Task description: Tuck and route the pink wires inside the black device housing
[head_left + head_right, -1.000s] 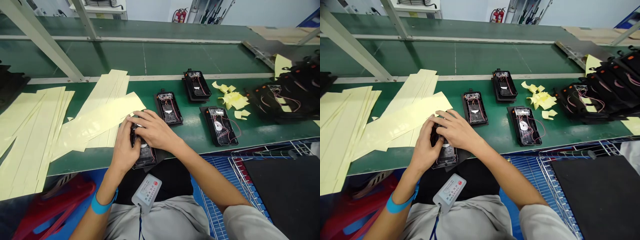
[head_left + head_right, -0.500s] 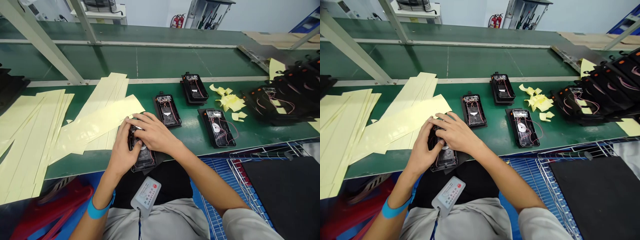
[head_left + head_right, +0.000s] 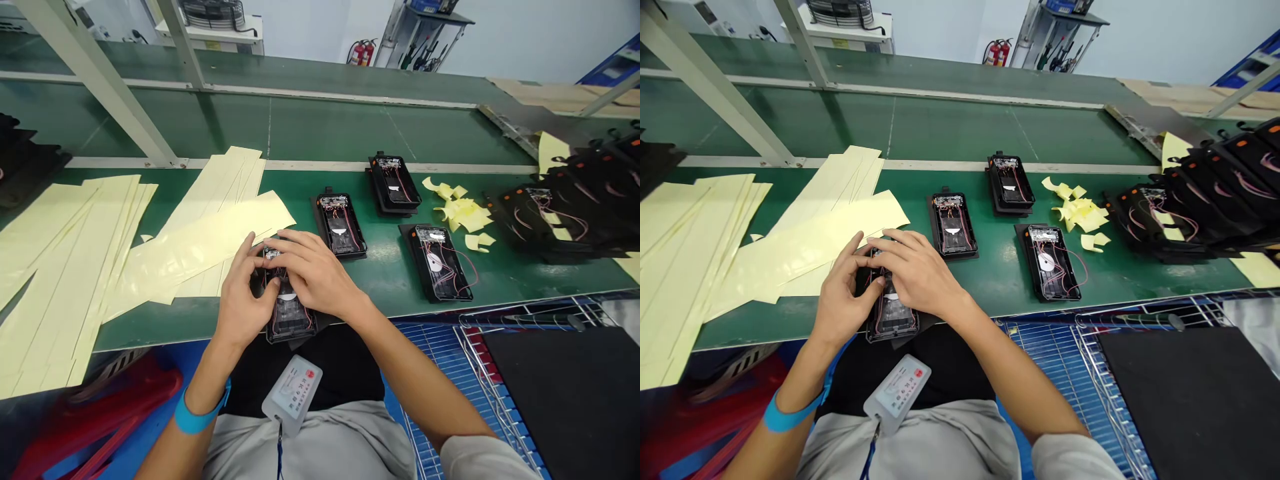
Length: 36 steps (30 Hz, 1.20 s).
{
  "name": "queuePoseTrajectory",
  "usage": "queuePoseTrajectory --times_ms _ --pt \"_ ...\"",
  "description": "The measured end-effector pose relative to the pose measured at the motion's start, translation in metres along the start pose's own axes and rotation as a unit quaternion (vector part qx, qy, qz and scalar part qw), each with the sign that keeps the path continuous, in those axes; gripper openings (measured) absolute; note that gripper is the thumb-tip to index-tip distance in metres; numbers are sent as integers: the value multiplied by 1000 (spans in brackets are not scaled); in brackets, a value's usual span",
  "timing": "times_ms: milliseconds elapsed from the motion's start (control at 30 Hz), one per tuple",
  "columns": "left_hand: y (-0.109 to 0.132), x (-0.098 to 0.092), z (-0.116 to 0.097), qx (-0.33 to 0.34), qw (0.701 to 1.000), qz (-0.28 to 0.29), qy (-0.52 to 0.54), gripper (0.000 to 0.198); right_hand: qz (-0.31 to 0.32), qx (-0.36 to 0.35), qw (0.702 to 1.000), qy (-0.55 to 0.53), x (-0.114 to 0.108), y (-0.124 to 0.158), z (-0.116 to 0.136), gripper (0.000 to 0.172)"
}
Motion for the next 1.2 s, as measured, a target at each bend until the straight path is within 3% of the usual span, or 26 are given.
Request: queuePoseTrajectory --times_ms 133,267,400,600,767,833,967,1200 --pt "1 -1 -1 3 1000 -2 9 13 -59 110 992 13 -8 4 3 12" --pt "1 0 -1 3 1000 -8 4 14 -48 167 985 21 -5 4 2 19" --pt "0 1 -1 1 1000 -14 1 11 -20 182 983 17 1 4 -2 11" --pt "0 0 -2 -11 999 -40 -7 11 19 151 988 13 3 5 -6 11" --pt "-4 3 -5 -19 999 -35 -26 55 68 79 993 62 0 -1 -2 16" --pt "-5 6 -5 -24 999 -29 -32 64 88 39 989 109 0 -4 1 20" --pt "-7 11 -1 -37 998 -33 -38 58 101 -4 985 138 4 -9 1 22" --pt "-12 10 4 -61 997 -43 -30 57 118 -13 983 142 7 -13 -2 20"
Point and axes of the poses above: each hand's wrist, its own y-axis away from the middle knuckle, its own x-axis out of the palm, z = x × y, the point moved 6 cm from there along -y, towards the middle knuckle, and after that the axes turned 13 degrees about -x, right-handed, at the moved point
